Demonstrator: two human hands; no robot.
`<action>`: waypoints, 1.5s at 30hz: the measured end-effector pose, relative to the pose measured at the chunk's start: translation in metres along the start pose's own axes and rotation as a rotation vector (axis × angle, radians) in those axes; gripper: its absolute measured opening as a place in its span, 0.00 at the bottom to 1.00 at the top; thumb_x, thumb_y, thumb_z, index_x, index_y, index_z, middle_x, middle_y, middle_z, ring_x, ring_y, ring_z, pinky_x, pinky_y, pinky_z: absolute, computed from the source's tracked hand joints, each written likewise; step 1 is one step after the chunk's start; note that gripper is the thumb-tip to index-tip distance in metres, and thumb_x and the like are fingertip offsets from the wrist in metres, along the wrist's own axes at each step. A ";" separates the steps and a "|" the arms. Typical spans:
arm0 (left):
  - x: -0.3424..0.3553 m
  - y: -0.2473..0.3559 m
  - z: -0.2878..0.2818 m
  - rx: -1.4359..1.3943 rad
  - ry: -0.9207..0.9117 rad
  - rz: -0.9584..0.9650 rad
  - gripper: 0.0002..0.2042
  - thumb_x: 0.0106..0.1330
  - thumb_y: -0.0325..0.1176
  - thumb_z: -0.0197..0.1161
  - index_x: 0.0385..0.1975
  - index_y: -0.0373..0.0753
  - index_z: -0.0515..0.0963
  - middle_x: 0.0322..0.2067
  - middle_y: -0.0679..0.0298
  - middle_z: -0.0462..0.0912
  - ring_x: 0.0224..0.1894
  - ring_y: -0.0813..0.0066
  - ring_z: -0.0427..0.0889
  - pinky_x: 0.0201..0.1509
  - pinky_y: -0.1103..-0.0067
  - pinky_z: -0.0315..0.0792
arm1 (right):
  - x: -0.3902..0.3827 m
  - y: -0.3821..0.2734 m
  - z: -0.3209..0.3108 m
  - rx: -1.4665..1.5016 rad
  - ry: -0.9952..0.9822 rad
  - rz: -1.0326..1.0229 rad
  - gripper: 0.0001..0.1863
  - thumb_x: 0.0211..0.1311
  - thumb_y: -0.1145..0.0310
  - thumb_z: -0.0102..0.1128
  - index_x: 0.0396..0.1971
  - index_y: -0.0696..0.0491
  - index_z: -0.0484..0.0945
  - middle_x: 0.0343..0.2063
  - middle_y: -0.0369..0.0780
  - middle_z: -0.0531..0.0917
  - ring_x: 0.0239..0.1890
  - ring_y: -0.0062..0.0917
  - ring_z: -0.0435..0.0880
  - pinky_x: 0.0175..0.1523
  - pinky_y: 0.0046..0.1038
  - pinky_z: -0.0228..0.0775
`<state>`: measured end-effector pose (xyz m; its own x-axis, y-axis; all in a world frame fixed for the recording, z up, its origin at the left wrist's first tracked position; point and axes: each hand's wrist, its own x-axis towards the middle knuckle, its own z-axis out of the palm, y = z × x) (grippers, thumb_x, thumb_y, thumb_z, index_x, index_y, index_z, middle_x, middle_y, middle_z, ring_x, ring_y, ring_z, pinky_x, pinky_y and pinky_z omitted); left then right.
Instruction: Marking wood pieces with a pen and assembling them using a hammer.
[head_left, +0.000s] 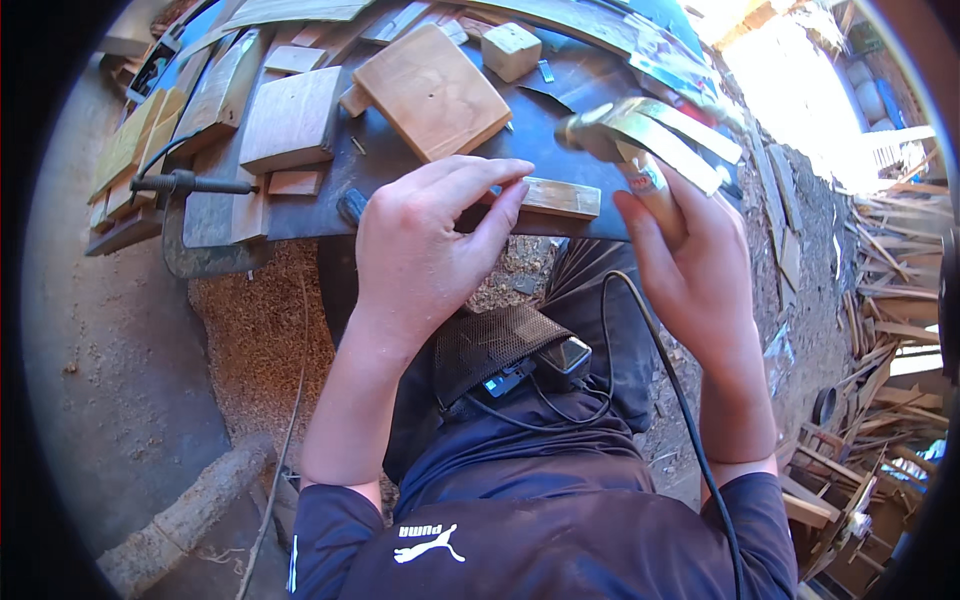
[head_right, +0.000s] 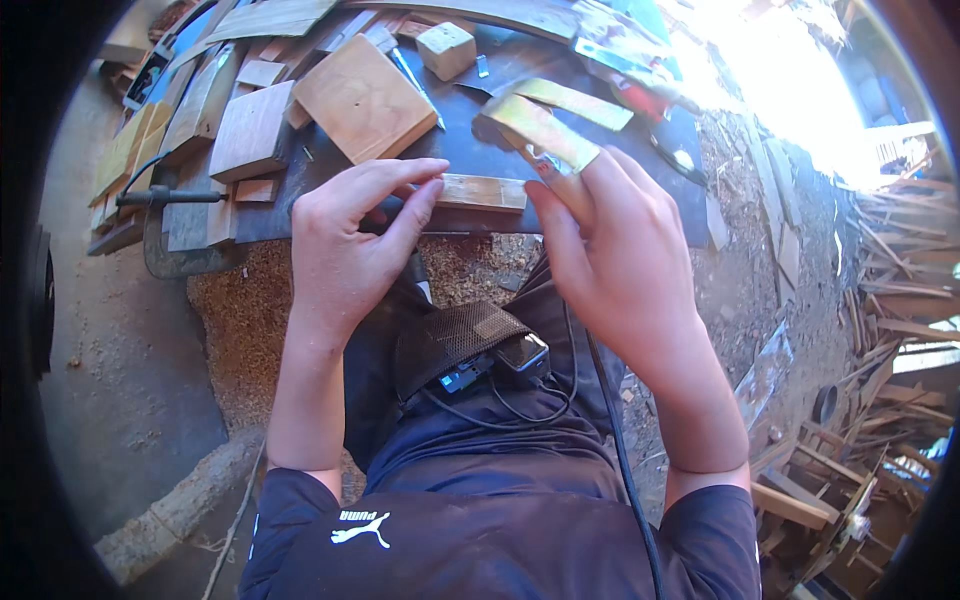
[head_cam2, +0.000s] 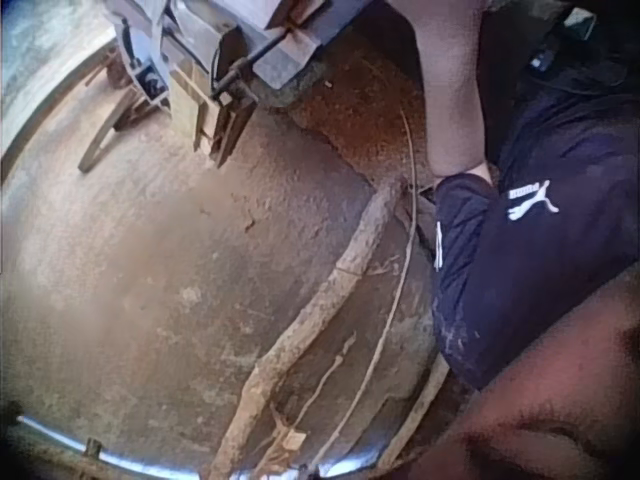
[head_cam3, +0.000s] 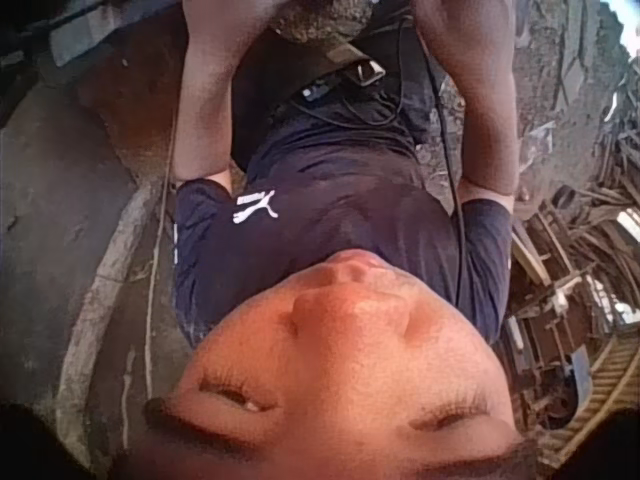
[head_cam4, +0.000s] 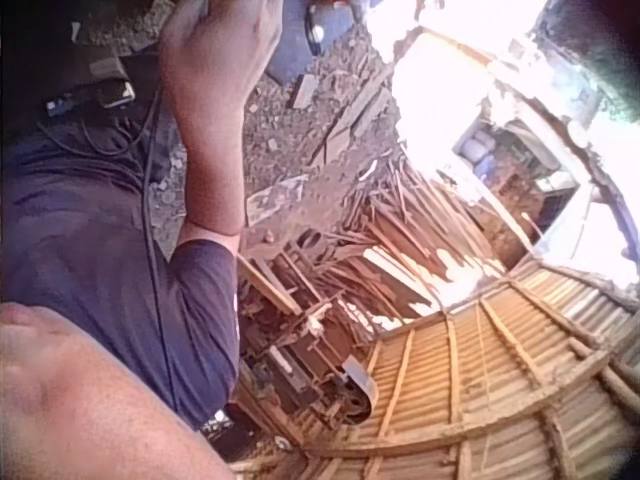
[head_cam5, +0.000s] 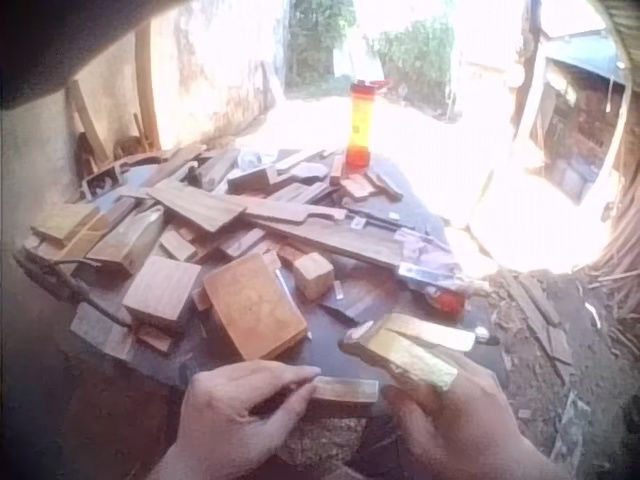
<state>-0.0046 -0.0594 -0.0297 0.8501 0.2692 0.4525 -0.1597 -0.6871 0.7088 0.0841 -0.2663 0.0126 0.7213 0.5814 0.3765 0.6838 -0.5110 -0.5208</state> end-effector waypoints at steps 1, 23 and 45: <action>0.001 0.001 -0.001 0.001 -0.023 0.007 0.08 0.65 0.27 0.71 0.43 0.40 0.89 0.35 0.62 0.91 0.30 0.79 0.86 0.32 0.83 0.75 | 0.003 0.001 0.005 0.028 -0.025 0.016 0.17 0.63 0.68 0.70 0.49 0.59 0.81 0.33 0.50 0.85 0.38 0.49 0.85 0.43 0.42 0.75; 0.005 0.015 0.007 0.168 0.024 -0.111 0.06 0.64 0.28 0.71 0.31 0.34 0.81 0.28 0.59 0.84 0.28 0.62 0.85 0.33 0.73 0.77 | 0.009 0.003 0.031 0.073 -0.103 0.037 0.18 0.49 0.69 0.76 0.35 0.59 0.76 0.32 0.50 0.83 0.40 0.51 0.83 0.47 0.48 0.74; 0.001 0.019 0.046 -0.233 0.036 -0.077 0.05 0.63 0.22 0.71 0.37 0.33 0.87 0.34 0.60 0.87 0.31 0.74 0.87 0.33 0.80 0.81 | 0.027 0.042 -0.017 0.014 -0.268 0.090 0.19 0.47 0.66 0.79 0.36 0.59 0.82 0.26 0.51 0.83 0.33 0.48 0.84 0.40 0.41 0.75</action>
<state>0.0161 -0.1036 -0.0410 0.8467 0.3410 0.4085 -0.2102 -0.4908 0.8455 0.1339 -0.2831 0.0141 0.7228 0.6818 0.1131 0.6153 -0.5604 -0.5544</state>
